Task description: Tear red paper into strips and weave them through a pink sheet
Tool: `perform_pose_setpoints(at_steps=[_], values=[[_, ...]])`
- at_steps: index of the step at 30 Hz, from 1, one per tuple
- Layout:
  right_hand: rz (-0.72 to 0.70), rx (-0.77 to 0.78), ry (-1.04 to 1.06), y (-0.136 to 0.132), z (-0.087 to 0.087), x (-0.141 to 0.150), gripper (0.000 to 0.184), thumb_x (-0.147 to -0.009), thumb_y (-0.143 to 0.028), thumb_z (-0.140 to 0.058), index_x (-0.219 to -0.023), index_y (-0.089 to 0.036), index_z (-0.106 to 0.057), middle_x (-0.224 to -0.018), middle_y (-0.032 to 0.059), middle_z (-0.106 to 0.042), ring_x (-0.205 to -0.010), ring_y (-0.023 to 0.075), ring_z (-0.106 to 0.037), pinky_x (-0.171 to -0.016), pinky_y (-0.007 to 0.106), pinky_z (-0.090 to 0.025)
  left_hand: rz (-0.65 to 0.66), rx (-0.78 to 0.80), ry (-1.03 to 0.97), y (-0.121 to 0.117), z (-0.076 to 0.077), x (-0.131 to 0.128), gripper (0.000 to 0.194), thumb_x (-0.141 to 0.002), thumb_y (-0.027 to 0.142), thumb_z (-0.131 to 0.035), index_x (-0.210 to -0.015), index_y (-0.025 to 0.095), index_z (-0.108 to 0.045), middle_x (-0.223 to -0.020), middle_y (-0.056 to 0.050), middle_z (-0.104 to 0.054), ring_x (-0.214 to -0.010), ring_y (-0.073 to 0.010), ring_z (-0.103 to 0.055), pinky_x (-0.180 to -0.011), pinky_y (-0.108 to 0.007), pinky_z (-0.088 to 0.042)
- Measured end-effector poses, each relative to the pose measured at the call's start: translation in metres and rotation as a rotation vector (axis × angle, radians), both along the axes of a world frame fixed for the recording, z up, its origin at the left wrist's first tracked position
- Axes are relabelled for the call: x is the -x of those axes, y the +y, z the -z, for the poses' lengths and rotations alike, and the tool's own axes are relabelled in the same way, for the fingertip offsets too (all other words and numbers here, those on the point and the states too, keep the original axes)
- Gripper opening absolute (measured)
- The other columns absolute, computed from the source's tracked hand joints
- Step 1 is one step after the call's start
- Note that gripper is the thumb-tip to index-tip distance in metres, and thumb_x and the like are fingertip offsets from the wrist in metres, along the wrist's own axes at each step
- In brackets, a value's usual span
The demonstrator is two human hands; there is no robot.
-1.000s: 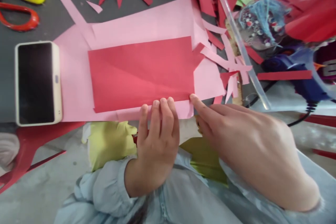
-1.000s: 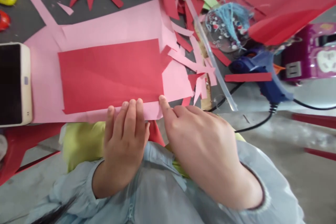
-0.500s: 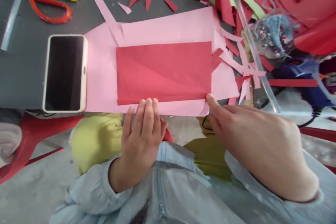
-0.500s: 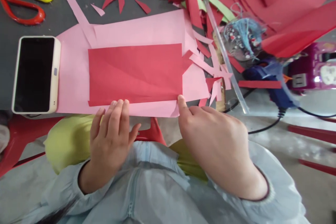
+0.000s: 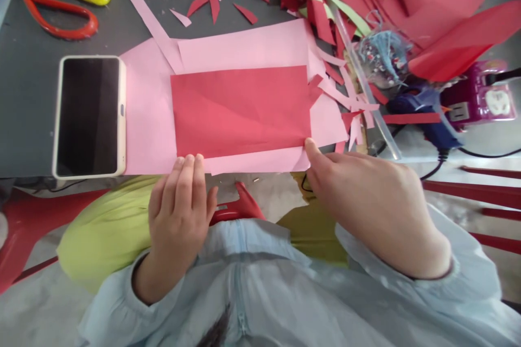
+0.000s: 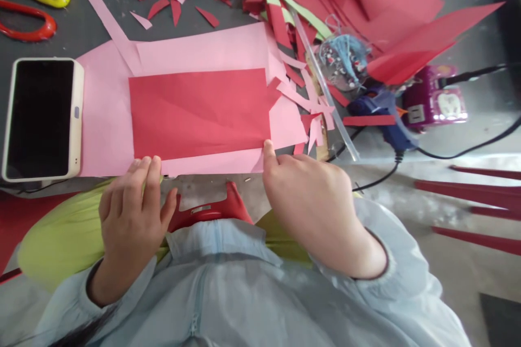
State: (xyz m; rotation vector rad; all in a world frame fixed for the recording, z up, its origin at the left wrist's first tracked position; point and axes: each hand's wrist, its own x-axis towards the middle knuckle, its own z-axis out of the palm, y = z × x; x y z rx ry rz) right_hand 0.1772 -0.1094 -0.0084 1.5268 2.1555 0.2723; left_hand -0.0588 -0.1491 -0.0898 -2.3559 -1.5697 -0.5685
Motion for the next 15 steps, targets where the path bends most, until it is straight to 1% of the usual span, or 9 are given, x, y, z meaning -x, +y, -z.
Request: perform_pose_setpoints(at_steps=[2, 3, 4, 6, 9, 11, 15], values=[[0.047, 0.018, 0.009, -0.002, -0.001, 0.011, 0.056, -0.081, 0.004, -0.051, -0.135, 0.004, -0.065, -0.051, 0.0061, -0.062, -0.049, 0.017, -0.063, -0.043, 0.025, -0.016, 0.009, -0.025, -0.021, 0.0, 0.004, 0.002, 0.062, -0.098, 0.033, -0.062, -0.153, 0.006, -0.048, -0.131, -0.021, -0.07, -0.124, -0.0297, -0.067, -0.108, -0.036, -0.042], [0.07, 0.05, 0.015, -0.002, -0.001, 0.018, 0.057, -0.082, 0.005, -0.049, -0.138, 0.006, -0.061, -0.055, 0.0087, -0.066, -0.052, 0.017, -0.065, -0.043, 0.025, -0.019, 0.012, -0.039, -0.031, 0.0, 0.006, 0.003, 0.063, -0.098, 0.032, -0.062, -0.154, 0.008, -0.047, -0.132, -0.02, -0.07, -0.124, -0.0292, -0.067, -0.108, -0.036, -0.042], [0.081, 0.073, 0.031, -0.003, -0.001, 0.026, 0.058, -0.084, 0.006, -0.047, -0.141, 0.007, -0.058, -0.059, 0.0105, -0.069, -0.054, 0.0169, -0.067, -0.043, 0.025, -0.02, 0.011, -0.056, -0.04, 0.001, 0.008, 0.003, 0.062, -0.098, 0.032, -0.062, -0.154, 0.009, -0.047, -0.132, -0.019, -0.07, -0.124, -0.0286, -0.067, -0.108, -0.036, -0.041], [0.095, 0.138, 0.073, -0.005, 0.0, 0.041, 0.063, -0.086, 0.006, -0.045, -0.148, 0.005, -0.051, -0.066, 0.0115, -0.072, -0.058, 0.0168, -0.07, -0.043, 0.025, -0.023, -0.002, -0.073, -0.035, 0.002, 0.01, 0.003, 0.059, -0.098, 0.032, -0.062, -0.151, 0.01, -0.051, -0.131, -0.018, -0.071, -0.123, -0.0278, -0.067, -0.107, -0.036, -0.042], [0.068, 0.222, 0.144, -0.006, 0.001, 0.061, 0.066, -0.087, 0.006, -0.042, -0.153, 0.004, -0.043, -0.073, 0.0125, -0.075, -0.066, 0.0182, -0.073, -0.045, 0.027, -0.032, -0.023, -0.031, 0.013, 0.004, 0.008, 0.001, 0.047, -0.097, 0.029, -0.061, -0.139, 0.009, -0.062, -0.129, -0.018, -0.072, -0.119, -0.0287, -0.069, -0.1, -0.036, -0.045], [0.059, 0.249, 0.183, -0.005, 0.001, 0.072, 0.063, -0.09, 0.005, -0.037, -0.154, 0.006, -0.04, -0.077, 0.0152, -0.076, -0.069, 0.0195, -0.074, -0.047, 0.028, -0.039, -0.023, -0.004, 0.025, 0.005, 0.006, 0.0, 0.041, -0.097, 0.026, -0.06, -0.135, 0.011, -0.065, -0.129, -0.019, -0.071, -0.119, -0.0299, -0.069, -0.096, -0.037, -0.047], [0.038, 0.288, 0.29, -0.002, 0.002, 0.089, 0.064, -0.092, 0.004, -0.03, -0.156, 0.007, -0.035, -0.083, 0.0177, -0.077, -0.077, 0.0209, -0.076, -0.057, 0.028, -0.051, -0.024, -0.026, -0.028, 0.005, 0.008, -0.001, 0.045, -0.096, 0.025, -0.061, -0.141, 0.02, -0.063, -0.131, -0.018, -0.071, -0.122, -0.0312, -0.068, -0.098, -0.039, -0.047]])
